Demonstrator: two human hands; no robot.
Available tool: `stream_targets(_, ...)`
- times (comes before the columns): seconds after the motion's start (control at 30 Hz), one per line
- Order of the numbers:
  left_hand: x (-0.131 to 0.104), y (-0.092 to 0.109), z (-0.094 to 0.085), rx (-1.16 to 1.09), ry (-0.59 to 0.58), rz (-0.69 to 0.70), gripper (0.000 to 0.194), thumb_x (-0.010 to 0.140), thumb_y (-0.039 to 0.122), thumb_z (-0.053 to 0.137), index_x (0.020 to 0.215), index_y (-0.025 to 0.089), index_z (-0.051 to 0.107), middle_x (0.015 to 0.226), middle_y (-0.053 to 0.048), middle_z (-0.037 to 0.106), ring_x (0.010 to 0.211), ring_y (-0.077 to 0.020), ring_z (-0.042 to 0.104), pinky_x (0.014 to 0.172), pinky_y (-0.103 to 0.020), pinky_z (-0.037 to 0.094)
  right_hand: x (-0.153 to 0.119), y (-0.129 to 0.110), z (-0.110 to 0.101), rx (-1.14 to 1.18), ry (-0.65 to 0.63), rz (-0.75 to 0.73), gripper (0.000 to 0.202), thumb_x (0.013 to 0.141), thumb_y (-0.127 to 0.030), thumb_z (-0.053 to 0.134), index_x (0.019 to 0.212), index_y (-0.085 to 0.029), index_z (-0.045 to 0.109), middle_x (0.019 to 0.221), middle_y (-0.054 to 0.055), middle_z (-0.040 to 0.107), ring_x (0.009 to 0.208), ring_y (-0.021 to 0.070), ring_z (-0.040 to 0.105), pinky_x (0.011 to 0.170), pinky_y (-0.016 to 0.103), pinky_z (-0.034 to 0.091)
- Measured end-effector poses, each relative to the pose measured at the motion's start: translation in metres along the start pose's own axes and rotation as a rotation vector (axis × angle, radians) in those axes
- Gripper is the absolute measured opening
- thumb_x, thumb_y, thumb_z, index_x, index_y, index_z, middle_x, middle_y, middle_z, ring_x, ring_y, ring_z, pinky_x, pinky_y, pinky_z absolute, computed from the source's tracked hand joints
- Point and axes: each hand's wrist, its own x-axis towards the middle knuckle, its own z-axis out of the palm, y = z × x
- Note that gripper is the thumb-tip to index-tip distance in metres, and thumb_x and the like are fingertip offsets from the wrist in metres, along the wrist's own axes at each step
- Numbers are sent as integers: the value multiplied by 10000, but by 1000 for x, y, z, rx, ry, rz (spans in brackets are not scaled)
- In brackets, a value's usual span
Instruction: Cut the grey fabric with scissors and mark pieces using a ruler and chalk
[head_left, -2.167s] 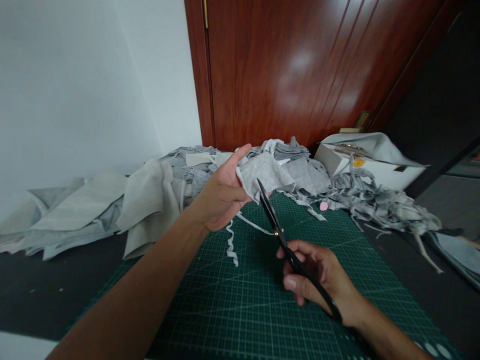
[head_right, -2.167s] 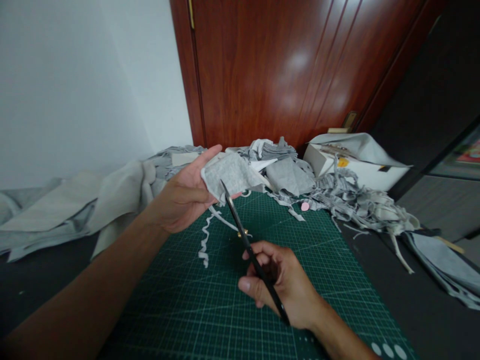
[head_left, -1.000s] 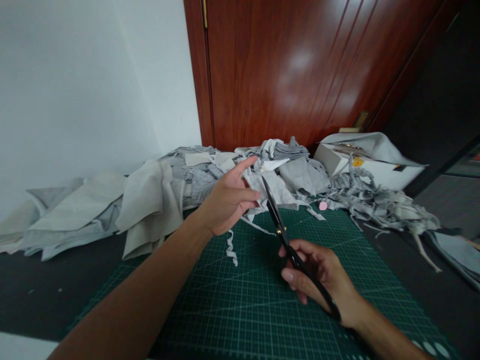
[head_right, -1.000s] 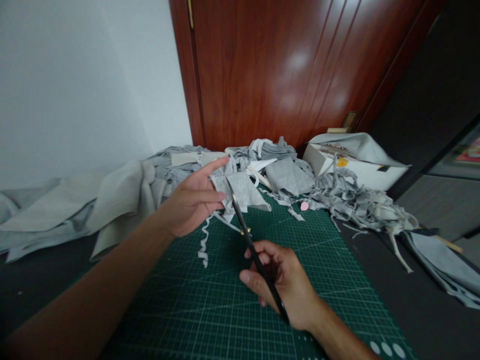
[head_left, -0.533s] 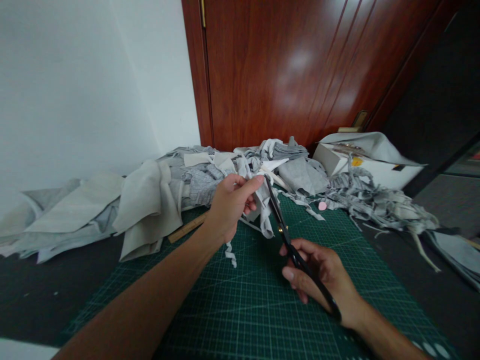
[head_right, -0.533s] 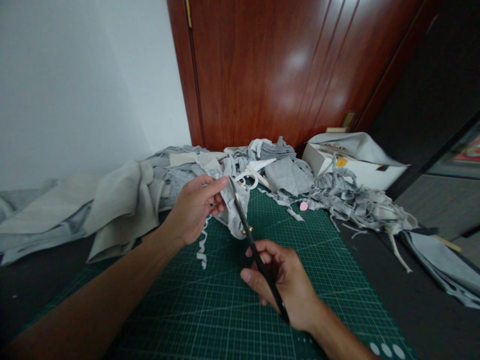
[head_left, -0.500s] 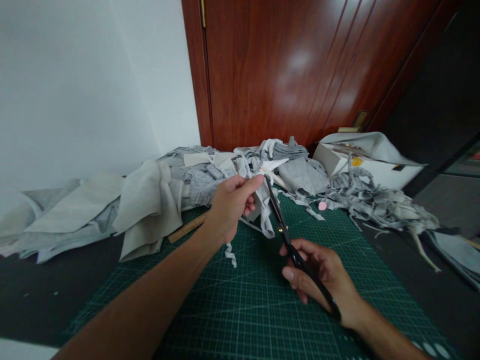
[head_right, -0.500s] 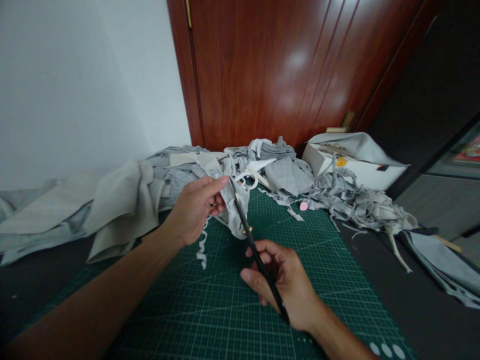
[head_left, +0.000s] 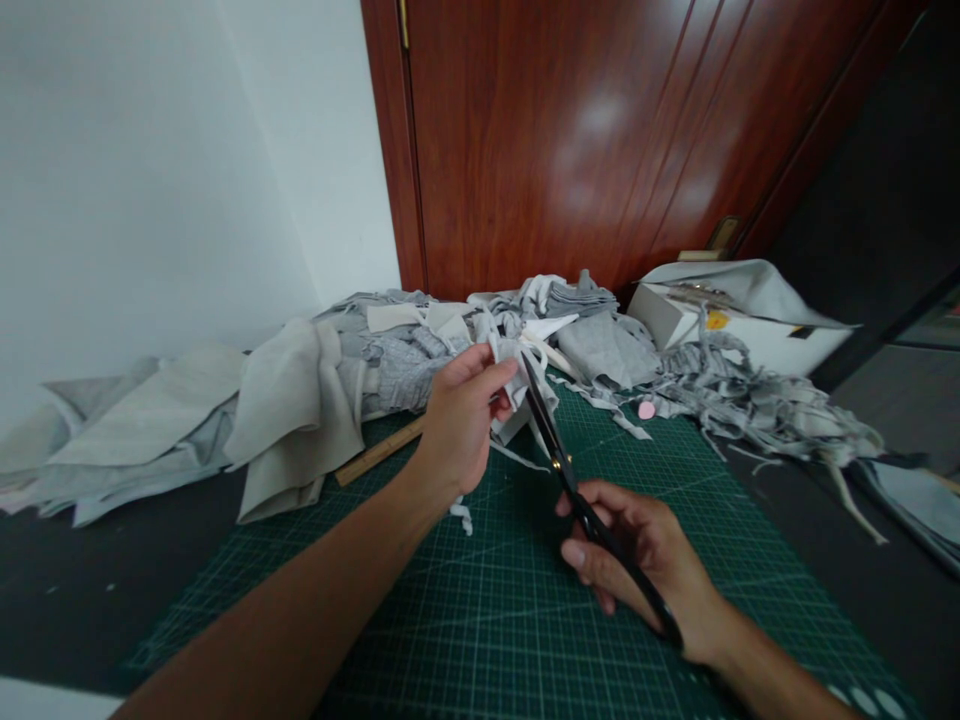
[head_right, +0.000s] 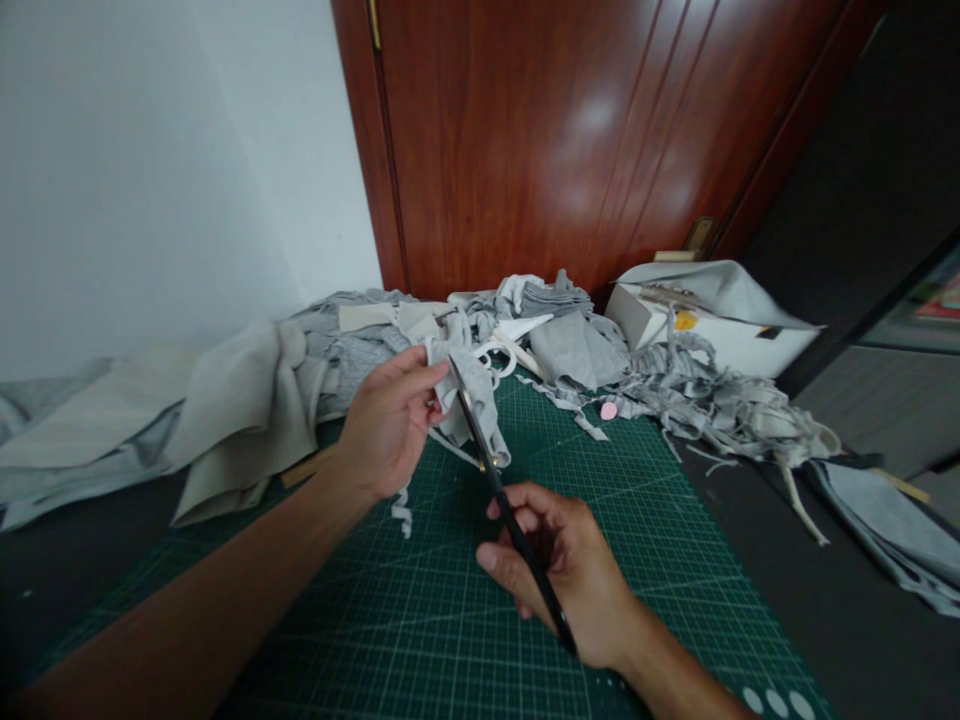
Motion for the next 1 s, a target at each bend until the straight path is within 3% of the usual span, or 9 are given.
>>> stream_targets(0.23,0,2,-1,-41,-97,11,201,759,221,757,936,160,683,794,5,604,579,-76,430,503,-233,270,0,-1,1,1,1,14,430,784,-417,907,1014,-181,631,645,-69,558,423,54,453,391,170,413)
stream_targets(0.53,-1,-2,-1,-109,-131,11,505,759,188,804,1252,177,699,794,6,628,584,-79,433,504,-226,288,-2,5,-4,85,-108,-45,444,873,-473,827,1124,-179,608,725,-35,625,468,60,551,448,163,416)
stream_targets(0.7,2,-5,-5,-89,-136,12,620,764,210,810,1360,159,646,790,7,646,572,-69,448,493,-203,317,-3,7,-4,127,-159,-58,509,870,-532,814,1163,-173,603,767,-15,640,522,77,571,491,189,442)
stream_targets(0.8,3,-5,-8,-45,-158,29,687,758,246,832,1403,145,616,685,35,602,526,-69,433,448,-194,310,-3,5,-3,121,-147,-55,505,876,-541,805,1158,-173,606,769,-12,640,535,83,570,503,199,448)
stream_targets(1.0,2,0,-11,17,-193,-6,927,760,242,834,1585,141,423,667,41,606,474,-65,454,395,-174,322,-3,2,-1,110,-90,-43,486,888,-553,786,1141,-175,615,752,-14,636,523,90,574,497,208,462)
